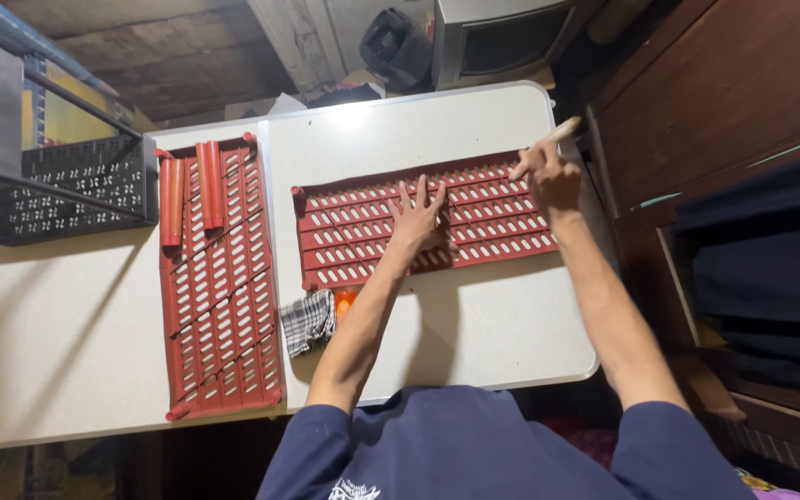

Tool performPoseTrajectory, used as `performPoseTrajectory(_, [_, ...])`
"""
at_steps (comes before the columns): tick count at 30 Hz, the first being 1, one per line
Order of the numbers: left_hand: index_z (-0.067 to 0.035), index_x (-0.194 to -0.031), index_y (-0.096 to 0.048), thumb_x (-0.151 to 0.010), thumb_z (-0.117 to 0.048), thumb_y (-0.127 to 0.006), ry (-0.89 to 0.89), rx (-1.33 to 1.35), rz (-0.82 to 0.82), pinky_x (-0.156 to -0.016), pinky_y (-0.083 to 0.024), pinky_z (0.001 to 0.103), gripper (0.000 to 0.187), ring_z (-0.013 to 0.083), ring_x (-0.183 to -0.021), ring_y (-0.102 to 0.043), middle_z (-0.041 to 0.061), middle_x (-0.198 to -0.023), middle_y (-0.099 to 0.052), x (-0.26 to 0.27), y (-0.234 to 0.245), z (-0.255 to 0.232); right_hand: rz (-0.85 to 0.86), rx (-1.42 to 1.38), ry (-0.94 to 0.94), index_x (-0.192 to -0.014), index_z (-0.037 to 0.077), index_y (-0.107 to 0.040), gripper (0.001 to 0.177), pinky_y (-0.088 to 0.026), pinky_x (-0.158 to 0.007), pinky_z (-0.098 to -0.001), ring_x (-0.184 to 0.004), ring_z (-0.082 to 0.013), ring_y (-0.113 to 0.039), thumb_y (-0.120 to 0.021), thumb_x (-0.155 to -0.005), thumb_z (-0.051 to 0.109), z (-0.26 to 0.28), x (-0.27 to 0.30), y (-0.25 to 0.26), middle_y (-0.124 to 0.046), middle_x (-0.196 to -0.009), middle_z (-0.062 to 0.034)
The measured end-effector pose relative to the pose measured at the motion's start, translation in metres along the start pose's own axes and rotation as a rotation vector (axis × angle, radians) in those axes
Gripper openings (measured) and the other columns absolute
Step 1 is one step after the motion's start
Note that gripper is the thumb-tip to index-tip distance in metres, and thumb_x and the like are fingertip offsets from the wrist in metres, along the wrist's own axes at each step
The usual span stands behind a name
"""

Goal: The person cleans two red plastic trays on a white table. They first brush the trays with a paintbrush, then apply liquid from an orange bottle onto a cloth and wipe the trays with the cloth.

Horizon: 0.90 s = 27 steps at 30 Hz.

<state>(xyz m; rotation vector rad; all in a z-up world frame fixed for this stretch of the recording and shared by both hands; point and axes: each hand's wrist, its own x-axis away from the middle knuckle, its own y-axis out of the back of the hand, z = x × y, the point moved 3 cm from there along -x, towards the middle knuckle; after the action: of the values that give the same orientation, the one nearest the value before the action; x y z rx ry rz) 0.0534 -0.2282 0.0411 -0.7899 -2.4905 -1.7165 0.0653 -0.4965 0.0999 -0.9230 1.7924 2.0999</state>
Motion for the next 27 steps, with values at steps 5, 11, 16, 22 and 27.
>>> performPoseTrajectory(5, [-0.031,-0.164,-0.008,-0.043,-0.07,-0.094,0.026,-0.015,0.065,-0.112,-0.007,0.083,0.153,0.0604,-0.15,0.009,0.02,-0.171,0.007,-0.007,-0.01,0.0,-0.14,0.068,0.036,-0.104,0.003,-0.056,0.019,-0.061,-0.059,-0.0299,-0.091,-0.0251,-0.073,-0.072,-0.104,0.012,-0.023,-0.03,0.042,-0.063,-0.115,-0.0146])
performPoseTrajectory(11, [-0.022,-0.166,-0.012,-0.053,-0.07,-0.091,0.024,0.057,0.056,-0.117,-0.003,0.078,0.146,0.0562,-0.151,0.011,0.023,-0.17,0.007,-0.013,-0.007,0.004,-0.388,-0.371,-0.239,-0.105,0.0,-0.056,0.026,-0.056,-0.084,-0.0388,-0.095,-0.0293,-0.066,-0.081,-0.101,0.007,0.011,-0.027,0.079,-0.063,-0.106,-0.0128])
performPoseTrajectory(16, [0.006,-0.147,-0.048,-0.098,-0.065,-0.072,-0.096,0.768,-0.193,-0.101,-0.033,0.051,0.09,0.0451,-0.129,-0.028,0.033,-0.146,-0.039,-0.018,-0.001,-0.01,-0.329,-0.917,-0.429,-0.121,0.0,-0.057,0.021,-0.056,-0.097,-0.036,-0.113,-0.0281,-0.066,-0.069,-0.104,0.007,0.1,0.009,0.05,-0.064,-0.126,-0.0178])
performPoseTrajectory(22, [0.002,-0.108,-0.07,-0.101,-0.042,-0.067,-0.076,1.581,-0.189,-0.061,-0.049,0.023,0.045,0.0058,-0.074,-0.062,0.001,-0.088,-0.069,0.024,0.017,-0.008,-0.217,-0.86,-0.167,-0.144,0.004,-0.054,0.045,-0.052,-0.112,-0.041,-0.14,-0.0321,-0.057,-0.063,-0.101,-0.004,0.192,0.031,0.036,-0.053,-0.154,-0.0183])
performPoseTrajectory(27, [0.0,-0.113,-0.071,-0.104,-0.032,-0.065,-0.084,1.585,-0.419,-0.062,-0.053,0.024,0.034,0.006,-0.076,-0.063,0.003,-0.092,-0.072,0.077,0.048,0.027,0.067,-1.115,-0.285,-0.146,0.008,-0.055,0.062,-0.055,-0.087,-0.0285,-0.133,-0.025,-0.064,-0.051,-0.088,-0.013,0.227,0.036,0.029,-0.049,-0.16,-0.0173])
